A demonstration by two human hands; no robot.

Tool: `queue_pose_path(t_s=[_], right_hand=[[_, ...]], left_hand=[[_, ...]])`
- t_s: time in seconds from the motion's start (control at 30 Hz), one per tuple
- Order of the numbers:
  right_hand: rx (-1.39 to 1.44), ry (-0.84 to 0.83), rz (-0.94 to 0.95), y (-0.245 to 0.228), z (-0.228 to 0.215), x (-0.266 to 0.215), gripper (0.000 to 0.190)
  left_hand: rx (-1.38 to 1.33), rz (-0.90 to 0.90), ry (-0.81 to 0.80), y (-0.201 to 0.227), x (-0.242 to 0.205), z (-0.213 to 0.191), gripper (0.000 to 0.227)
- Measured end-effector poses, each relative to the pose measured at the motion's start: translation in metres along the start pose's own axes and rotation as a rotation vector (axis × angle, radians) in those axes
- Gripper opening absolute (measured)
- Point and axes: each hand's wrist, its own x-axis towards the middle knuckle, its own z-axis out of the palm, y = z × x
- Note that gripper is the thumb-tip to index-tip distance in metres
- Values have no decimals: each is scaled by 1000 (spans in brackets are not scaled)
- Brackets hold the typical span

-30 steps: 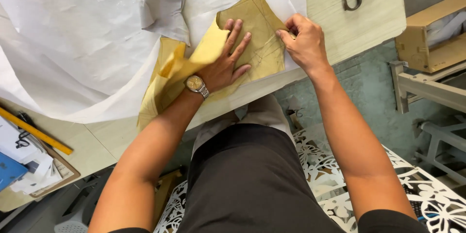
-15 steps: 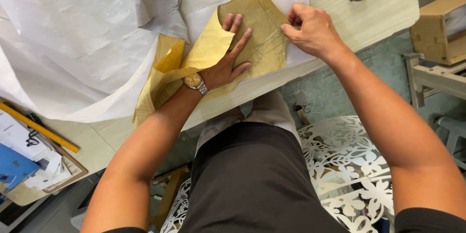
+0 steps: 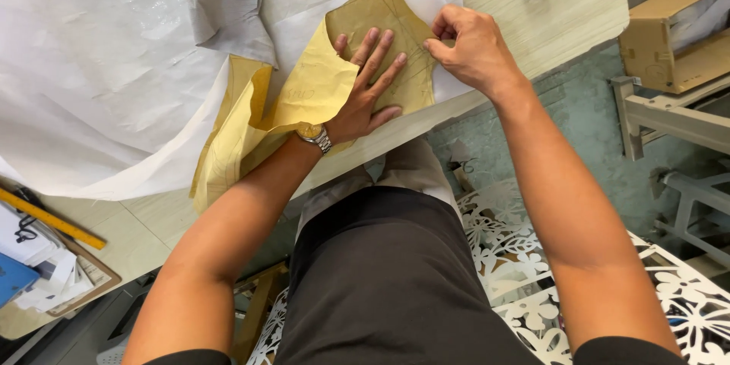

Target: The person uses shears to cut a piece of white fabric following a paper pattern on a table. They then move to a sewing machine area to retrieve more fabric, return to the table, and fold the white fabric before cutting it again using the pattern as a guide.

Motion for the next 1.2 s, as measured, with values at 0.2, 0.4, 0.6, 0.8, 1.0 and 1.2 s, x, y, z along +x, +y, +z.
queue_pose_path(t_s=[0.2,0.4,0.6,0.8,1.0,1.2], right_hand=[[-40,186,-104,21,-9,-25,33],[104,247,-123,23,-6,-37,48],[-256,448,-171,45,-24,-28,44],[-524,421,-117,116,-102,2,61],[-537,497,-375,144,-105,5,51],[-606,605,-257,136,-84,-10,31]], left_hand=[[-8,-5,-17,1,0,3,98],[-37,-12,-13,0,1,5,98],[-50,-23,-17,0,-1,17,99],[43,-56,-116,8,12,0,108],[196,-87,-184,9,18,-1,116],[35,-31,-106,-11,13,5,125]])
